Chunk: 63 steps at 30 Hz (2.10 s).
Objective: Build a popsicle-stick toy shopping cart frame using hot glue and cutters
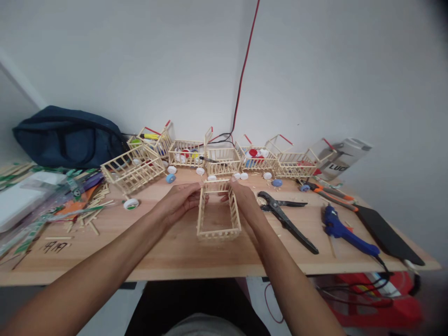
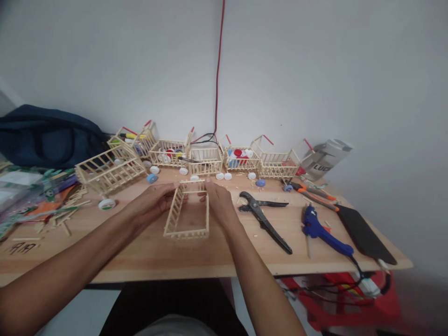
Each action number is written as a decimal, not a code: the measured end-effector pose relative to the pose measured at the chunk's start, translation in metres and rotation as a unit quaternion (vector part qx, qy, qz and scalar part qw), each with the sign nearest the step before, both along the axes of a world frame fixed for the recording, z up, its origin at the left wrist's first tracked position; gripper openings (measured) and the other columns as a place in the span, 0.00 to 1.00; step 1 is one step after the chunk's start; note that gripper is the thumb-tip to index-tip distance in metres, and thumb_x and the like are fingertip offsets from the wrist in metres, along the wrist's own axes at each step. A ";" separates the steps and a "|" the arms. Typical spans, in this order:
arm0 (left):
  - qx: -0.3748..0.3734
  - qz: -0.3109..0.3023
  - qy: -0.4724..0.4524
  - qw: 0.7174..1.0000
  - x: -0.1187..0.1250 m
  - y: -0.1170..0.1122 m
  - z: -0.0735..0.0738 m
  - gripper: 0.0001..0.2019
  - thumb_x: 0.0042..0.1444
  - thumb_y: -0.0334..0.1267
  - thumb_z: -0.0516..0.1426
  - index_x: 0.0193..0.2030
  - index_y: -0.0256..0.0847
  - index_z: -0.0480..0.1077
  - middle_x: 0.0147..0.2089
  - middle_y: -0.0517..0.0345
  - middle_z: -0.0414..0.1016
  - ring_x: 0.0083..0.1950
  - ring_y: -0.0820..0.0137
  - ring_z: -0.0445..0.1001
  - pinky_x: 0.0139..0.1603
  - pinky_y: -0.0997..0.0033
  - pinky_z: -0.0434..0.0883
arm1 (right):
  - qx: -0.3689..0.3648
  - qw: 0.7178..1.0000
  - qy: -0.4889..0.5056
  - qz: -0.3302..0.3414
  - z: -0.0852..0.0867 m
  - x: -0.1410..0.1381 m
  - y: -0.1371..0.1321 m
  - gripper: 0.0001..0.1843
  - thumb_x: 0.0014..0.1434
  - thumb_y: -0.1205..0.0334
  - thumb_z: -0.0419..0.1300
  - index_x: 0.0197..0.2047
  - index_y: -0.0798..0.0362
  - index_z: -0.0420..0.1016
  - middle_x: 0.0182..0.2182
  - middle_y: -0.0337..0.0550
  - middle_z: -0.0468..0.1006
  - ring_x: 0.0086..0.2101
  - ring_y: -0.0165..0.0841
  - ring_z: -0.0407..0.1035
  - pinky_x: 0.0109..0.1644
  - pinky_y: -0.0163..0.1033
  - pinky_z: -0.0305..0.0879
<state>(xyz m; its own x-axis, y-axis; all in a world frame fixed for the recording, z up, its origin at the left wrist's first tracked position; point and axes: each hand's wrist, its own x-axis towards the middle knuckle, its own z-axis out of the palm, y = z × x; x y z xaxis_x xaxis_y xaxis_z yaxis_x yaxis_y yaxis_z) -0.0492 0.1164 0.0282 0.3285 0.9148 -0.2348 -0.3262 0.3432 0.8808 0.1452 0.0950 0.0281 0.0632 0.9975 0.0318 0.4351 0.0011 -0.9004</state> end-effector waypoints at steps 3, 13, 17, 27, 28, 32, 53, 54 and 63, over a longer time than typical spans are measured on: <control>0.001 -0.004 -0.003 1.000 0.000 0.000 0.000 0.07 0.53 0.34 0.61 0.35 0.30 0.77 0.34 0.45 0.81 0.32 0.68 0.79 0.37 0.72 0.78 | 0.005 1.000 0.001 0.002 0.000 0.000 0.000 0.37 0.64 0.36 0.40 0.38 0.53 0.81 0.29 0.48 0.83 0.32 0.37 0.77 0.40 0.38 0.68; 0.009 -0.013 -0.003 1.000 -0.001 0.001 -0.002 0.08 0.54 0.34 0.61 0.37 0.29 0.77 0.35 0.44 0.81 0.33 0.67 0.79 0.37 0.72 0.78 | 0.004 1.000 -0.005 0.001 0.001 0.001 -0.001 0.35 0.65 0.39 0.40 0.37 0.53 0.81 0.29 0.48 0.83 0.32 0.36 0.77 0.39 0.37 0.67; 0.012 -0.013 -0.007 1.000 -0.002 0.001 -0.004 0.09 0.54 0.34 0.61 0.38 0.29 0.77 0.35 0.44 0.81 0.33 0.67 0.79 0.37 0.72 0.78 | 0.007 1.000 -0.011 0.003 0.004 0.000 -0.003 0.34 0.66 0.41 0.40 0.37 0.54 0.81 0.30 0.48 0.83 0.31 0.35 0.76 0.39 0.37 0.66; 0.000 -0.002 -0.004 1.000 0.000 0.001 -0.001 0.08 0.54 0.33 0.61 0.36 0.28 0.77 0.34 0.45 0.81 0.32 0.68 0.79 0.36 0.72 0.78 | -0.003 1.000 -0.005 -0.004 0.002 0.000 0.000 0.35 0.65 0.39 0.39 0.38 0.54 0.80 0.29 0.48 0.83 0.31 0.35 0.77 0.38 0.36 0.67; -0.002 0.001 -0.005 1.000 0.000 0.000 0.000 0.07 0.54 0.33 0.61 0.35 0.28 0.77 0.34 0.45 0.81 0.32 0.69 0.79 0.37 0.72 0.78 | -0.006 1.000 -0.003 -0.004 0.000 0.000 0.001 0.35 0.65 0.39 0.39 0.38 0.54 0.80 0.30 0.48 0.83 0.31 0.36 0.77 0.38 0.36 0.67; 0.002 0.000 -0.010 1.000 0.001 -0.001 0.000 0.07 0.54 0.32 0.60 0.35 0.28 0.77 0.35 0.45 0.81 0.31 0.70 0.78 0.37 0.72 0.77 | 0.000 1.000 0.005 -0.005 -0.006 0.002 0.004 0.36 0.63 0.36 0.41 0.39 0.53 0.81 0.31 0.48 0.83 0.32 0.37 0.78 0.39 0.38 0.68; 0.004 -0.010 -0.013 1.000 0.000 -0.004 0.001 0.08 0.54 0.35 0.62 0.34 0.30 0.78 0.36 0.45 0.80 0.33 0.71 0.77 0.38 0.72 0.77 | -0.007 1.000 0.004 -0.004 -0.007 0.002 0.002 0.39 0.61 0.33 0.41 0.40 0.57 0.81 0.33 0.51 0.84 0.33 0.39 0.78 0.41 0.39 0.69; 0.004 -0.009 -0.012 1.000 -0.001 -0.004 0.001 0.08 0.54 0.35 0.62 0.34 0.30 0.77 0.35 0.45 0.80 0.33 0.71 0.77 0.38 0.72 0.77 | -0.009 1.000 0.006 -0.003 -0.007 0.002 0.002 0.39 0.61 0.34 0.41 0.40 0.56 0.81 0.34 0.51 0.84 0.33 0.39 0.78 0.41 0.39 0.69; 0.000 -0.005 -0.015 1.000 -0.001 -0.003 0.000 0.07 0.55 0.34 0.60 0.34 0.29 0.77 0.34 0.46 0.80 0.32 0.71 0.77 0.37 0.73 0.77 | -0.023 1.000 -0.013 -0.009 -0.006 0.002 0.003 0.36 0.63 0.37 0.40 0.40 0.55 0.81 0.33 0.50 0.84 0.34 0.39 0.78 0.43 0.41 0.69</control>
<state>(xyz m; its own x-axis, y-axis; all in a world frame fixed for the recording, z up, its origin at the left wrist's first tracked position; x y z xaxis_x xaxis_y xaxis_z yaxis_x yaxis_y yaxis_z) -0.0498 0.1131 0.0284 0.3456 0.9111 -0.2245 -0.3494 0.3470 0.8703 0.1477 0.0979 0.0222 0.0799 0.9967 -0.0129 0.4583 -0.0482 -0.8875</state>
